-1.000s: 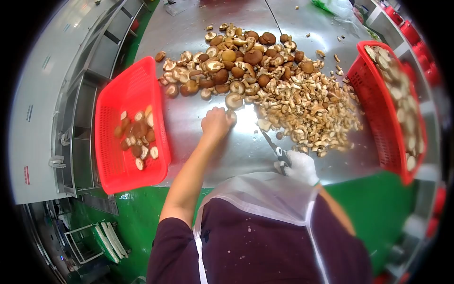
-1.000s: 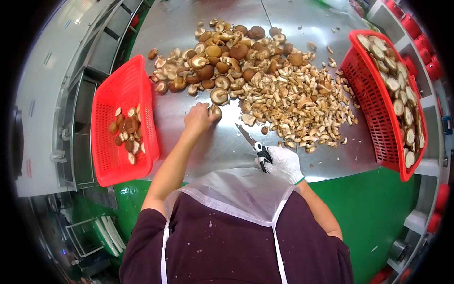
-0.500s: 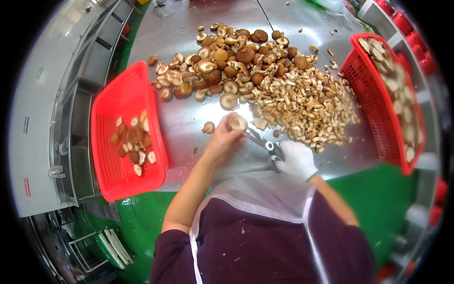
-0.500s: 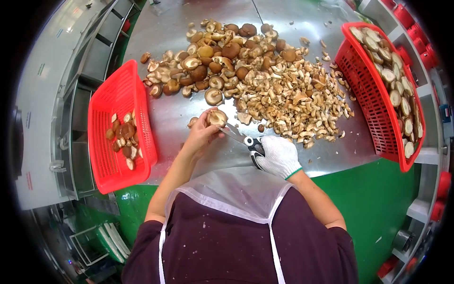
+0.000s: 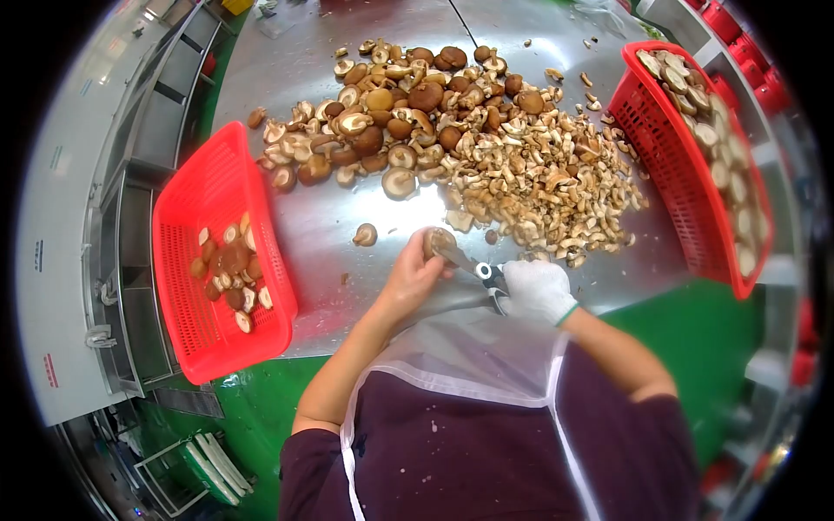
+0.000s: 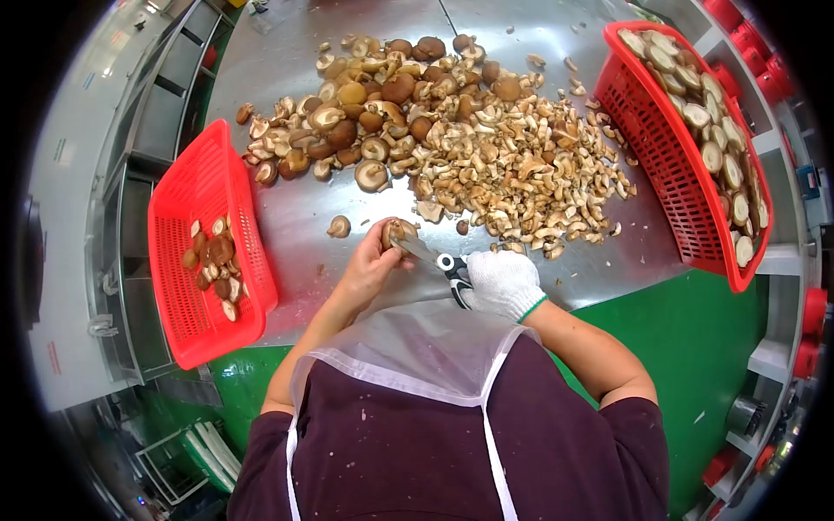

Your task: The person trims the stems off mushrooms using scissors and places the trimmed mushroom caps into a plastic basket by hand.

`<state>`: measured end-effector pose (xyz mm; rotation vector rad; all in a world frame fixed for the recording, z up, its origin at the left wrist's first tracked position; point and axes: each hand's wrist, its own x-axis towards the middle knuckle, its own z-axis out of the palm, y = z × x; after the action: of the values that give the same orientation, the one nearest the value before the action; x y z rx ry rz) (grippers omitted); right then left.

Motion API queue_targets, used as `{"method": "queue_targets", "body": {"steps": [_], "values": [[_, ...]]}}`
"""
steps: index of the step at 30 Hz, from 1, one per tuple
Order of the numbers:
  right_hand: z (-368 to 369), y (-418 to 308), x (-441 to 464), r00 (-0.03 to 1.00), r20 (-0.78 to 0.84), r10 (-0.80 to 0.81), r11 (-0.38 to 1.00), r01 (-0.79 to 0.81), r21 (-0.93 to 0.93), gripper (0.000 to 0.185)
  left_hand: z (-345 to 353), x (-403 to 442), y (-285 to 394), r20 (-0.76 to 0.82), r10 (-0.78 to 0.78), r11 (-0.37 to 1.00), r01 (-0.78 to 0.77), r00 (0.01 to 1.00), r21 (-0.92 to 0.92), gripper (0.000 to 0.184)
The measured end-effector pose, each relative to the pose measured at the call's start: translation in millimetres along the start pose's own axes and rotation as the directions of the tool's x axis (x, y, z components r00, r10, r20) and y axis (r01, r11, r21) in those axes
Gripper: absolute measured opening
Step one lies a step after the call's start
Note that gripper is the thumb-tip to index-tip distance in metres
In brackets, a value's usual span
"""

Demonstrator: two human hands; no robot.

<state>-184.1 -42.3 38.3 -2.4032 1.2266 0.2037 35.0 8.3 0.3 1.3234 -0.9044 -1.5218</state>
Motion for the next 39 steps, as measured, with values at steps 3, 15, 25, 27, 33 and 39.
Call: {"method": "queue_targets", "body": {"steps": [3,15,25,27,33,39], "values": [[7,0,-1,1.0,-0.013,-0.008,1.0,0.008,0.013,0.033,3,1,-1,-0.034,-0.04,0.999,0.04,0.999,0.001,0.043],[18,13,-8,0.999,0.006,0.038,0.963,-0.038,0.266,0.03,-76,29,8,-0.254,-0.323,0.796,0.117,0.911,-0.593,0.028],[41,32,-21,0.985,-0.095,0.145,0.914,-0.096,0.393,0.046,-191,-48,120,-0.713,0.535,0.641,0.331,0.453,0.692,0.02],[44,34,-20,0.984,-0.063,0.167,0.907,-0.128,0.402,0.046,-189,-39,111,-0.38,0.82,0.319,0.211,0.427,0.924,0.02],[25,5,-6,0.986,-0.155,0.061,0.953,-0.011,0.304,0.043,-106,70,38,-0.315,0.386,0.513,0.082,0.867,0.854,0.027],[21,11,-11,0.992,-0.11,0.053,0.977,-0.029,0.213,0.04,-97,139,-7,-0.376,0.196,0.595,0.195,0.906,0.78,0.037]]}}
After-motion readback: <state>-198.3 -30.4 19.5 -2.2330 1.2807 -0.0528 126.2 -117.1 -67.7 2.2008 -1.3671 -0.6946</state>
